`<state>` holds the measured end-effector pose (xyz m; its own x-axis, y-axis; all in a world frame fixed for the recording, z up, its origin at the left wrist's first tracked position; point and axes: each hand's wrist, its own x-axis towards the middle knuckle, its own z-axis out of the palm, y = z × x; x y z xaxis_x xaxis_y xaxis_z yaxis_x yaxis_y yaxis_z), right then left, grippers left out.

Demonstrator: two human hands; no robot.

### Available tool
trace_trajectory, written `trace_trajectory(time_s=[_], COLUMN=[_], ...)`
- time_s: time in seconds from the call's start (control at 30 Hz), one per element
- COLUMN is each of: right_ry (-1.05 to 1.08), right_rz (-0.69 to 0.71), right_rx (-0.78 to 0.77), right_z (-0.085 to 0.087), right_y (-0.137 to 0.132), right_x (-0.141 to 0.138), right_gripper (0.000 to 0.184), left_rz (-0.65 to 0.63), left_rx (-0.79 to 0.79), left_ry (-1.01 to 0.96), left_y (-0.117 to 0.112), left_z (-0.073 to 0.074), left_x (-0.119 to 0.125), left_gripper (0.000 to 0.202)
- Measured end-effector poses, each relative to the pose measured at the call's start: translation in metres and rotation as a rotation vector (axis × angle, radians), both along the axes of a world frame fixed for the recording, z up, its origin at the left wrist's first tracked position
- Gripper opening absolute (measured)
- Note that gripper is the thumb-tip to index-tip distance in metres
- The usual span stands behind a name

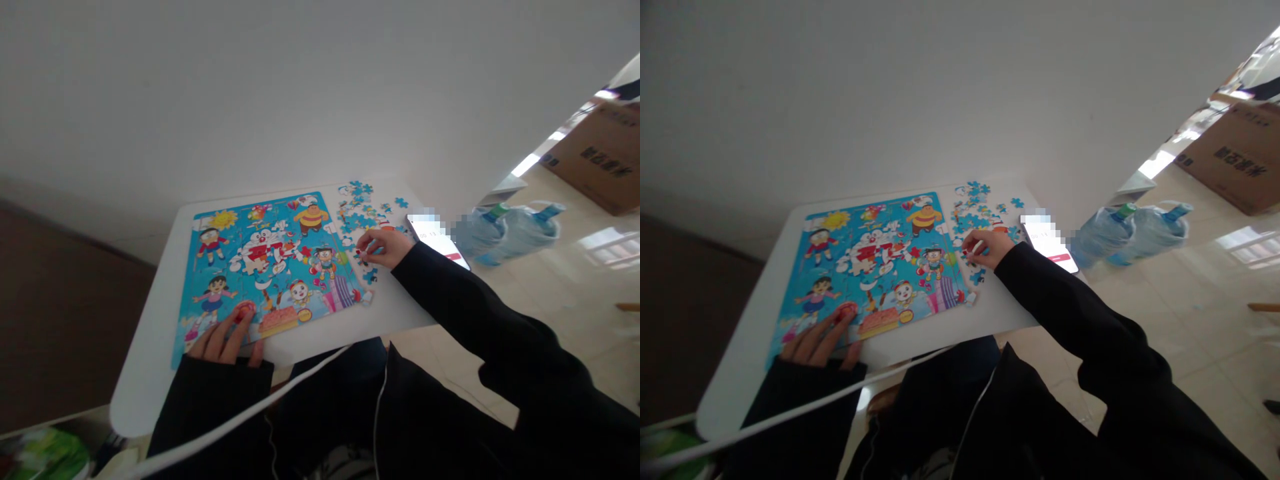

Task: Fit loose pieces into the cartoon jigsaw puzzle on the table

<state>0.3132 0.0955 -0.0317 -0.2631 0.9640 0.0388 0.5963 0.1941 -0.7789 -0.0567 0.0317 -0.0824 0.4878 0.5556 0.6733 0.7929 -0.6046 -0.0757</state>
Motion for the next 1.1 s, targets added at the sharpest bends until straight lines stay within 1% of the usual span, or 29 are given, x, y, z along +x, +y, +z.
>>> trace_trajectory(time_s=[0.1,0.2,0.33,0.47,0.53,0.63,0.73,0.8,0.9,1.03,1.1], right_ry=[0.179,0.264,0.278,0.186,0.087,-0.069,-0.198,-0.238,-0.221,-0.159,-0.145], right_rz=[0.003,0.052,0.17,0.281,0.31,0.3,0.296,0.301,0.306,0.325,0.307], right_rx=[-0.008,-0.04,-0.061,-0.083,-0.023,0.114,0.211,0.259,0.32,0.405,0.433], right_z=[0.007,0.014,0.012,0.007,0.006,0.007,0.003,-0.002,-0.01,-0.017,-0.02], right_y=[-0.002,0.001,0.013,0.027,0.031,0.029,0.022,0.017,0.012,0.011,0.01], right_x=[-0.004,-0.015,-0.04,-0.058,-0.059,-0.051,-0.04,-0.035,-0.034,-0.038,-0.04], right_gripper=[0.023,0.025,0.021,0.018,0.022,0.026,0.023,0.021,0.018,0.017,0.018], left_rz=[0.048,0.061,0.009,-0.093,-0.108,-0.091,-0.085,-0.08,-0.065,-0.053,-0.042], left_rx=[-0.001,0.011,-0.013,-0.047,-0.111,-0.241,-0.369,-0.422,-0.436,-0.397,-0.375], left_ry=[-0.009,-0.04,-0.088,-0.126,-0.147,-0.117,-0.051,-0.022,-0.026,-0.082,-0.108], left_y=[-0.007,-0.013,-0.011,0.001,0.009,0.017,0.02,0.019,0.016,0.014,0.014], left_z=[0.005,0.012,0.025,0.032,0.032,0.03,0.027,0.025,0.02,0.013,0.01], left_x=[0.004,0.015,0.042,0.077,0.092,0.11,0.121,0.124,0.124,0.122,0.122], left_gripper=[0.041,0.043,0.041,0.039,0.038,0.04,0.047,0.051,0.05,0.046,0.044])
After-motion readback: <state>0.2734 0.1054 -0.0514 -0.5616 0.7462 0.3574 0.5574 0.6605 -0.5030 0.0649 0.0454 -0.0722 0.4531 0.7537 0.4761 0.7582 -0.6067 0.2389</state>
